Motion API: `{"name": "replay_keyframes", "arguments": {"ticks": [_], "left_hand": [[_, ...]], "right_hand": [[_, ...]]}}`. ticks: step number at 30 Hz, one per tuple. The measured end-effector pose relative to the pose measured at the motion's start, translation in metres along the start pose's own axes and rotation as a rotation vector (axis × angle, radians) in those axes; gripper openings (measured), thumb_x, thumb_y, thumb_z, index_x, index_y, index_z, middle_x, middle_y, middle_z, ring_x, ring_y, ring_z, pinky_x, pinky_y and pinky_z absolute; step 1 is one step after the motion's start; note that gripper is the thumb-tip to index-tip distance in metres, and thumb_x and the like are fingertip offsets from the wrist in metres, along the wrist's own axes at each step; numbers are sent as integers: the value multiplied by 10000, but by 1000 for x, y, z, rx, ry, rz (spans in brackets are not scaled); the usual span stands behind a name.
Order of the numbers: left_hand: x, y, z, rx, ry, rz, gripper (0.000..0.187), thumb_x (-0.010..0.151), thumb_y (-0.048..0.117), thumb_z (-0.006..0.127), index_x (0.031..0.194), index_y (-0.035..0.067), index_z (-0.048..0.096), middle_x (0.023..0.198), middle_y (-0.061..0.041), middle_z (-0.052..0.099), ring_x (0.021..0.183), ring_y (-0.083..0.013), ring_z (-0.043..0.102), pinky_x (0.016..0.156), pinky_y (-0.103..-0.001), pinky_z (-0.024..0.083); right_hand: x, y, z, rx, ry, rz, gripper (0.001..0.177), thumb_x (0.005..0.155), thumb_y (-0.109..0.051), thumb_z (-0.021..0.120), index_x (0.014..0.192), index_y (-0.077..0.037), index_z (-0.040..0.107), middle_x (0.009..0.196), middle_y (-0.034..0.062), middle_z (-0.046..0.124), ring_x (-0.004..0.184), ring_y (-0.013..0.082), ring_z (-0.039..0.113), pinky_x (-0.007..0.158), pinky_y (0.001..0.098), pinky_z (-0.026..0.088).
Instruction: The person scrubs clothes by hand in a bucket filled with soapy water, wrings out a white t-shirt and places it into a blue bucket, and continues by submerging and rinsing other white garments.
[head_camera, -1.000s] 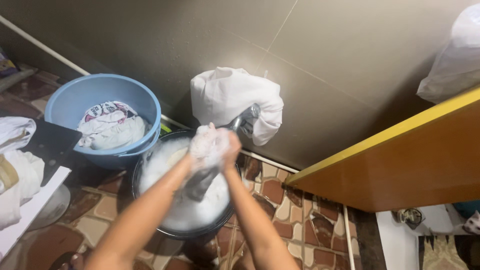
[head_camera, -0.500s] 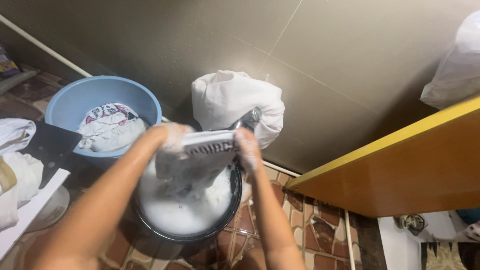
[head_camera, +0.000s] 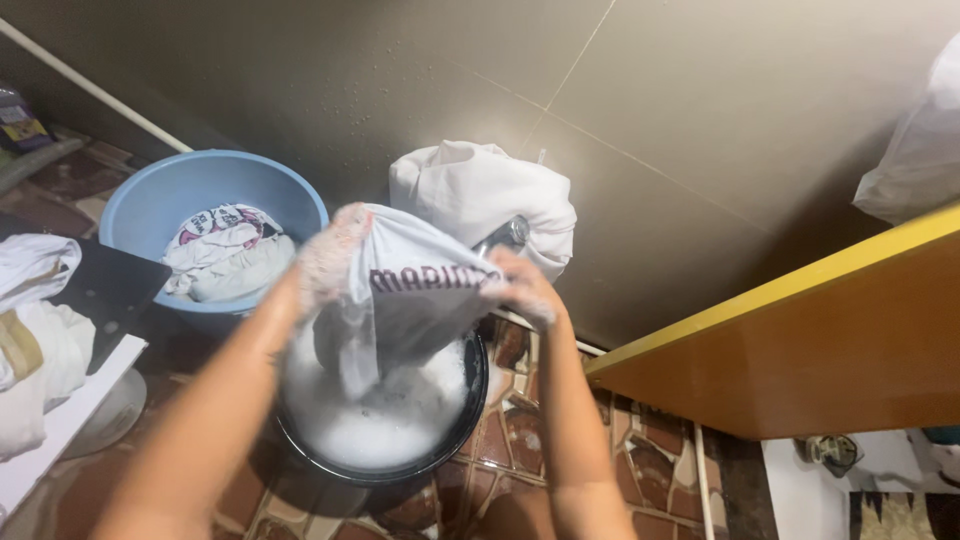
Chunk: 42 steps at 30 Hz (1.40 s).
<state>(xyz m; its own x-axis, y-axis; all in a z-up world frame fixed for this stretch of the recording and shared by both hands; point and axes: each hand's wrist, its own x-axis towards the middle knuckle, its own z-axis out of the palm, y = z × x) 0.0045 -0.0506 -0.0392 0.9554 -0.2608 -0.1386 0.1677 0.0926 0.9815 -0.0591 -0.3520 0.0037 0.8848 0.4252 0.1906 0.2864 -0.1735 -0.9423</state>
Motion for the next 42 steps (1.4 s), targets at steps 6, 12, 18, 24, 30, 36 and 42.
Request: {"name": "replay_keyframes", "arguments": {"ticks": [6,12,18,24,30,36,42], "left_hand": [[3,-27,97,-77,118,-125,485,1108,399,378,1093,52,718,977,-81,718,894,-189,643,829,-334,508],[-18,-22,115,-288,58,-111,437,1064,416,440,1033,89,728,909,-38,703,809,-159,617,724,-324,503],[-23,-23,102,-149,-52,-130,459,1048,458,473,994,79,726,820,-40,665,704,-162,580,615,-345,480],[35,-25,76,582,-252,361,519,1053,502,448,966,82,740,827,-77,729,712,-140,658,675,-295,526],[-7,31,32,-5,-327,-64,409,940,435,699,972,28,736,859,-84,722,757,-235,660,673,-375,520],[8,52,-11,1055,-559,302,642,634,436,905,1153,89,755,1074,-106,744,961,-248,701,829,-395,547],[-1,40,-43,630,-452,31,424,823,260,726,1221,114,745,1031,-76,789,959,-226,700,854,-392,531]], "right_hand": [[8,60,136,-209,591,-588,177,859,-141,701,943,11,667,841,56,603,782,201,570,730,332,472],[54,105,83,-363,962,-374,114,915,-60,629,822,7,629,687,92,527,621,232,502,609,337,425],[15,82,128,-256,810,-456,312,992,-297,686,1035,-22,545,943,92,529,931,233,545,889,346,481],[5,109,61,605,212,81,825,860,-716,611,1328,-36,587,1185,34,700,1106,172,644,975,321,516],[-10,124,-7,367,-415,69,741,911,-571,770,1263,77,694,1075,86,735,949,153,662,824,296,547],[-11,72,-48,-319,-298,449,403,910,-378,735,1066,-7,740,925,101,705,760,149,620,650,317,526],[-14,40,-26,299,61,153,419,970,-435,681,1115,-41,686,998,10,659,918,91,606,833,257,512]]}}
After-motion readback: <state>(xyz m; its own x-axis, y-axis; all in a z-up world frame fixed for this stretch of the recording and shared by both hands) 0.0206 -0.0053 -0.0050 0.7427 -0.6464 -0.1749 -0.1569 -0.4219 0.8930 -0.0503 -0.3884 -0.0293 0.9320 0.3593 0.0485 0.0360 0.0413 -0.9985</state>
